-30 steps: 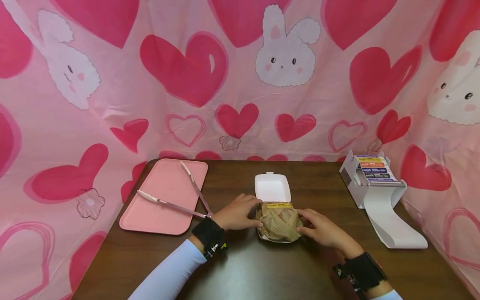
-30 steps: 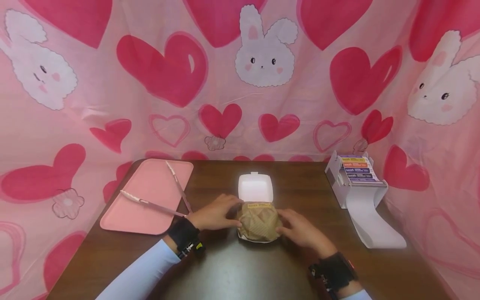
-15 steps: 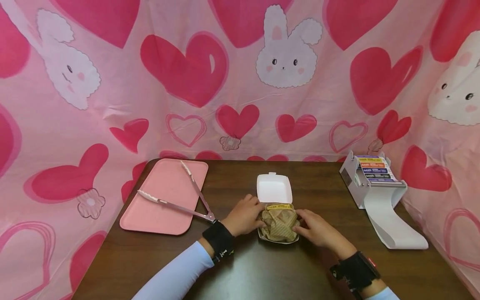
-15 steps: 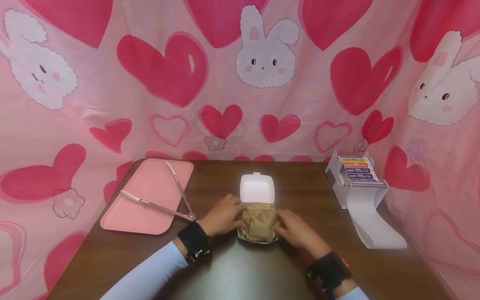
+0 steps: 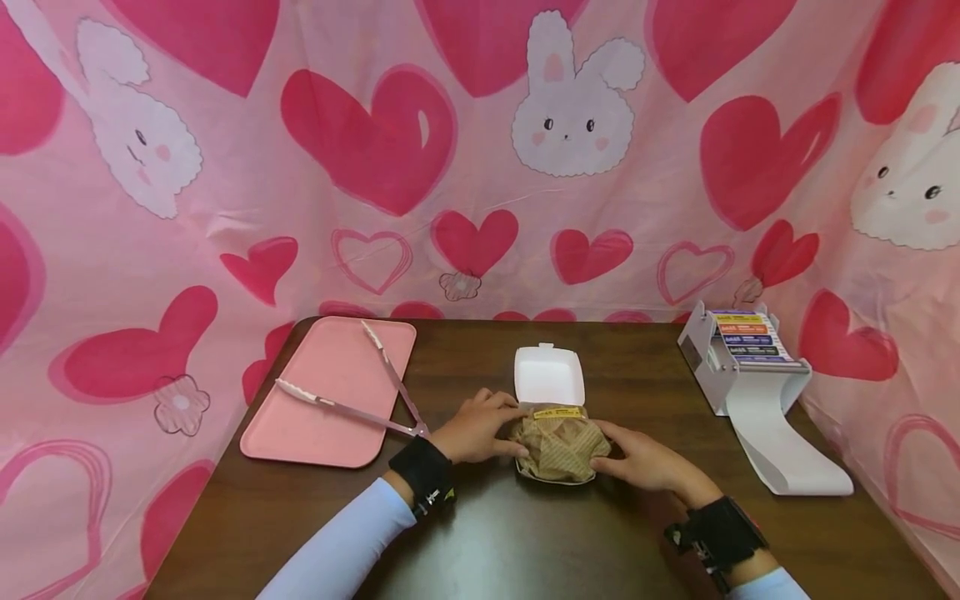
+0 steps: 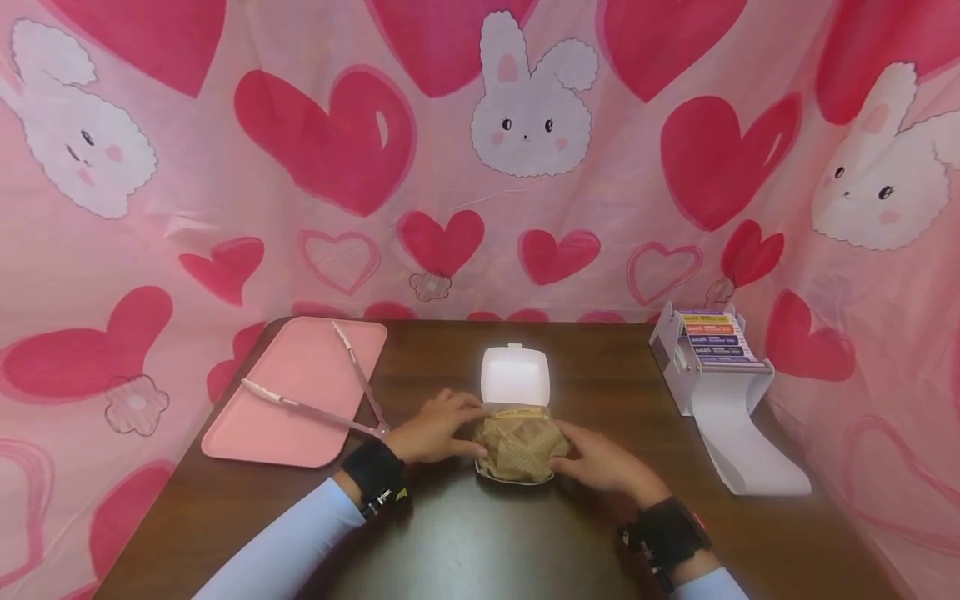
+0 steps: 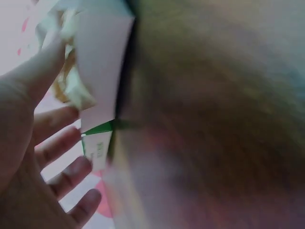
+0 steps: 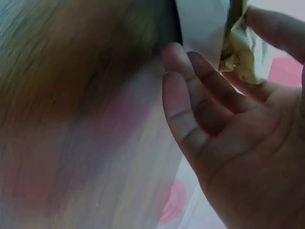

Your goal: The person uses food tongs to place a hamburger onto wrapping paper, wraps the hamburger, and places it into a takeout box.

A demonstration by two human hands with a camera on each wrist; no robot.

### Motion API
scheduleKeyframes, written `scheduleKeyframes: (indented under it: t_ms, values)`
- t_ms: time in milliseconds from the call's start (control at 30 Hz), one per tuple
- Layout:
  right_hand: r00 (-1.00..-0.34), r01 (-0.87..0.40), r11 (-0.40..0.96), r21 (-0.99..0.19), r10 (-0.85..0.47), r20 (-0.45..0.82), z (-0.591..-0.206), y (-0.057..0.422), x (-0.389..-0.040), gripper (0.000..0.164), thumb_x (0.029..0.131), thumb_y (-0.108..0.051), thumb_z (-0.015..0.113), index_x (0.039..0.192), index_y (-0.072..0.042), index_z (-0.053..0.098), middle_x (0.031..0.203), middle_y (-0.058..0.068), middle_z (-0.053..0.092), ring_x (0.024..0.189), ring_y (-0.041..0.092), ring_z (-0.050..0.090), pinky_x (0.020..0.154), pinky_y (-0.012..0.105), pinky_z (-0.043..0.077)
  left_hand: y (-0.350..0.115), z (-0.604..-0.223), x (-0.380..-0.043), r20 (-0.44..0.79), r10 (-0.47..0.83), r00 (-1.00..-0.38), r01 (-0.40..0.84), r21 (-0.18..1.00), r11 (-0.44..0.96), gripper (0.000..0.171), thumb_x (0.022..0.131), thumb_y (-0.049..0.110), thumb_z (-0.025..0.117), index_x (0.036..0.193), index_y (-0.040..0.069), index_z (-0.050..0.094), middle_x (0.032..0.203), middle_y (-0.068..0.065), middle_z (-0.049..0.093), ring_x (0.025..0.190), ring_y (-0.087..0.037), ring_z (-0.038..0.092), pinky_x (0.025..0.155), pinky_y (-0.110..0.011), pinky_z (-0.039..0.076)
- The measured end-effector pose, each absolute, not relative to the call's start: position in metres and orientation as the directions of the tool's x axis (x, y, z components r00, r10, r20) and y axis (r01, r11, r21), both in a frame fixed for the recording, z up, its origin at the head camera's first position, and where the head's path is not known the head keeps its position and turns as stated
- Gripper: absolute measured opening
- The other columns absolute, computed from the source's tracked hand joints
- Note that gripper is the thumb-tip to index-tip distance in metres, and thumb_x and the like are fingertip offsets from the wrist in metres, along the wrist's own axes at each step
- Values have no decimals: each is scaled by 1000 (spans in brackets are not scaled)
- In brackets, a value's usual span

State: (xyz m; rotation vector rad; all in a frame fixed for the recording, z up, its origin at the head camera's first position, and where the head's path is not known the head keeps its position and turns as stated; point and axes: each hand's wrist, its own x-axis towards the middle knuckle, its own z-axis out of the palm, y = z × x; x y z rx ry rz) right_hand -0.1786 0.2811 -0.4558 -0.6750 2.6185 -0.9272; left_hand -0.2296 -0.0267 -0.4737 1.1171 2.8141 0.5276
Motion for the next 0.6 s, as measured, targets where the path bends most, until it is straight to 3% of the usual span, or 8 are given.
scheduleKeyframes:
  t_ms: [167, 367, 600]
  values:
    - [-851, -316, 690, -651, -510, -128, -460, 282, -183, 69, 92, -33, 74, 147, -3, 44, 133, 16, 61, 121, 35, 58, 100, 58, 45, -22, -466, -231, 21, 661, -750, 628, 337, 702, 71, 78, 57, 81, 138, 23, 63, 133, 2, 54, 119, -18, 43, 100, -44, 39]
    - [-886, -326, 758, -565, -453, -96, -462, 270, -183, 72, 86, -28, 81, 143, 0, 46, 125, 15, 64, 110, 29, 63, 93, 51, 51, -9, -459, -222, 76, 619, -782, 615, 254, 747, 67, 72, 53, 88, 126, 18, 71, 122, 0, 55, 113, -20, 45, 95, -42, 41]
    - [-901, -258, 811, -526, -398, -173, -449, 254, -184, 78, 80, -20, 84, 144, 4, 45, 121, 19, 65, 106, 30, 62, 93, 54, 50, -3, -468, -216, 61, 582, -811, 575, 271, 772, 66, 74, 47, 88, 128, 14, 70, 117, 0, 57, 110, -19, 45, 91, -37, 40]
